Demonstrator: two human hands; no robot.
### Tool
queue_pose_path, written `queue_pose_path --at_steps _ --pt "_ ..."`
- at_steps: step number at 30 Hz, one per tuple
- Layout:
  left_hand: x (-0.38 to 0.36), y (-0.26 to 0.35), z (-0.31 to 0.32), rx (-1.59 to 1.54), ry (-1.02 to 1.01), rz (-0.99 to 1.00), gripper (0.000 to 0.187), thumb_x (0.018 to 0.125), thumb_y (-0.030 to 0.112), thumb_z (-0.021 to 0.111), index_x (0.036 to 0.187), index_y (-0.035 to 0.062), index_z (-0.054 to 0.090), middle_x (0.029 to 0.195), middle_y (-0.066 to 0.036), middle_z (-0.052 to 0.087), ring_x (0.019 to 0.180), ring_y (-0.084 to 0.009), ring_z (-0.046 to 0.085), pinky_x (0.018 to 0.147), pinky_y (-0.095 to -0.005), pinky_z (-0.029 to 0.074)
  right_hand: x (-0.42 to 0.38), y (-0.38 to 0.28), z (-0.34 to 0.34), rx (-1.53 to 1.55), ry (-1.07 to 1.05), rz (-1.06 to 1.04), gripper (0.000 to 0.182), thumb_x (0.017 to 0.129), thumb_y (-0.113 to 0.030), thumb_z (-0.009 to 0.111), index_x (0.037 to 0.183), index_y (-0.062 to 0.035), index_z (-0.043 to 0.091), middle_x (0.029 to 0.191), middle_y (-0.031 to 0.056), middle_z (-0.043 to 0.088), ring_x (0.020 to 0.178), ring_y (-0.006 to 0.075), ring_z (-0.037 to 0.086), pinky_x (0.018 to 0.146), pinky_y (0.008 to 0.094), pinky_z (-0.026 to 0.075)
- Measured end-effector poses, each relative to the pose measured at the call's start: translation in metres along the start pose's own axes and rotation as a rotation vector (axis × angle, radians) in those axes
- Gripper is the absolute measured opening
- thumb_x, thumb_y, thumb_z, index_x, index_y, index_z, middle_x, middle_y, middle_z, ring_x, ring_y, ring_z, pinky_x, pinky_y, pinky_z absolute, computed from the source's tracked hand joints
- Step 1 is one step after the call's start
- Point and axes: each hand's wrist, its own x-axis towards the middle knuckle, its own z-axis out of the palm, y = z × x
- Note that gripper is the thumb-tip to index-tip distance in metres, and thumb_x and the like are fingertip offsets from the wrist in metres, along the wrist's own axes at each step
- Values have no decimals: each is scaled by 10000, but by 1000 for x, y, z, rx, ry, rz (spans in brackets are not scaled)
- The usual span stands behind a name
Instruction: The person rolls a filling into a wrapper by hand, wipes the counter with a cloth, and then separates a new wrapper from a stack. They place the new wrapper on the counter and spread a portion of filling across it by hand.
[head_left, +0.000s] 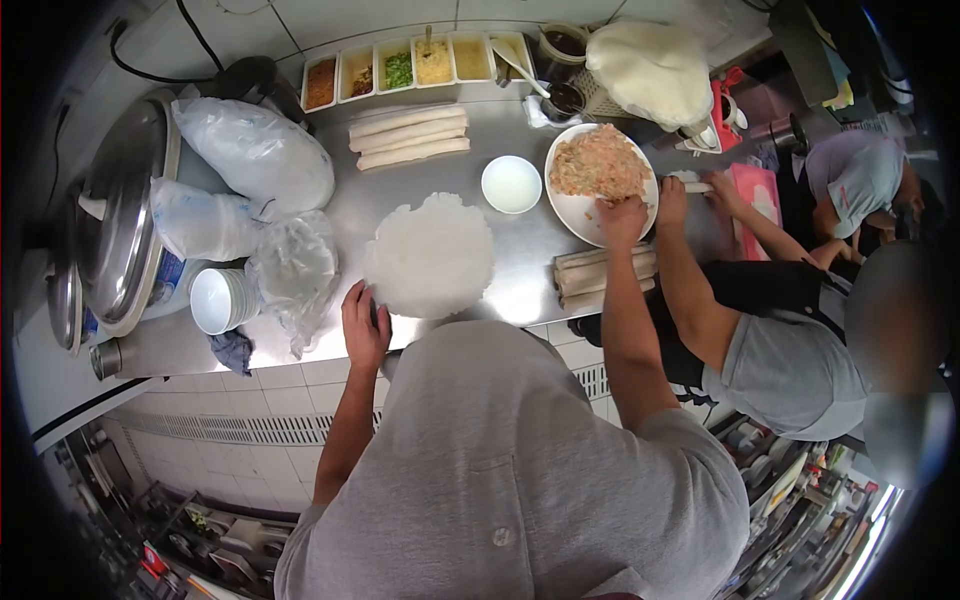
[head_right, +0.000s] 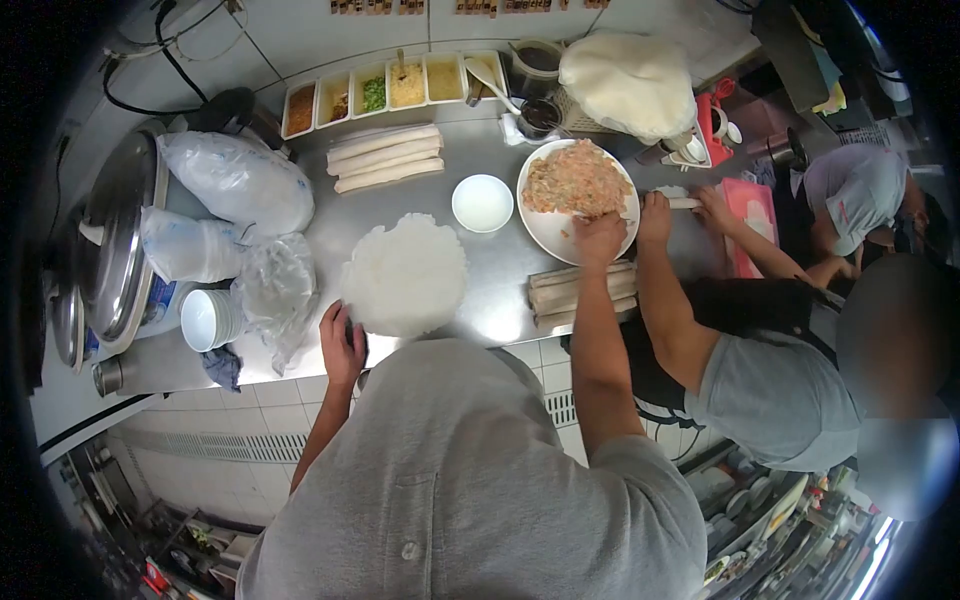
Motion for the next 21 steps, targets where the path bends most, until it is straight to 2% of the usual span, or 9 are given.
queue_pose_path --at_steps 2,5,7,8,10,12,15,17,21 --pt "3 -1 1 -1 10 4 443 843 39 645 1270 -10 536 1348 -221 506 1234 -406 493 1045 -441 418 -1 -5 8 -71 39 103 460 691 -326 809 926 49 684 1057 295 630 985 418 627 873 479 518" --pt "0 -3 1 15 23 9 441 817 50 681 1235 -11 553 1346 -220 514 1206 -406 510 1020 -454 432 -9 -11 27 -137 -137 58 388 692 -307 806 853 22 676 1040 219 669 1073 396 583 894 471 505" --pt "-1 -6 2 -7 40 18 450 814 49 688 1238 -10 551 1345 -217 515 1207 -402 512 1023 -450 434 -4 16 55 -356 -281 -310 361 705 -270 812 863 27 680 970 180 691 1009 321 638 832 426 534" --pt "-1 -6 2 -18 46 19 450 814 49 689 1239 -9 552 1343 -215 516 1208 -402 512 1025 -448 434 0 9 40 -345 -295 -330 361 705 -270 812 863 27 680 970 180 691 1009 321 638 832 426 534" --pt "-1 -5 0 -23 42 14 461 805 53 699 1240 -2 556 1341 -201 519 1215 -399 510 1029 -445 435 13 -14 -14 105 -831 -57 328 736 -273 808 876 0 690 843 120 686 837 204 653 757 346 530" --pt "-1 -8 1 -32 31 16 508 793 31 704 1272 7 536 1334 -221 520 1206 -408 515 1024 -448 438 19 6 -14 517 -761 -69 220 790 -221 767 878 -32 699 757 -21 646 661 80 565 590 261 453" --pt "0 -7 -2 -83 42 22 470 786 20 711 1236 24 576 1330 -203 523 1193 -398 520 1004 -444 448 18 -1 -13 443 -774 -58 308 786 -248 768 968 -7 710 793 67 681 722 133 628 653 298 491" --pt "-1 -5 -4 -105 27 43 419 785 17 696 1196 49 619 1322 -176 533 1205 -380 517 998 -450 445 0 0 4 287 -524 -197 333 779 -239 764 1019 -13 719 807 137 708 740 193 681 685 339 524" --pt "2 -5 -11 -12 -70 158 346 792 30 668 1135 74 672 1313 -130 558 1245 -349 508 1025 -451 418 -12 -22 -13 170 -519 -287 353 783 -252 759 1016 9 713 777 143 699 716 204 674 678 345 524"
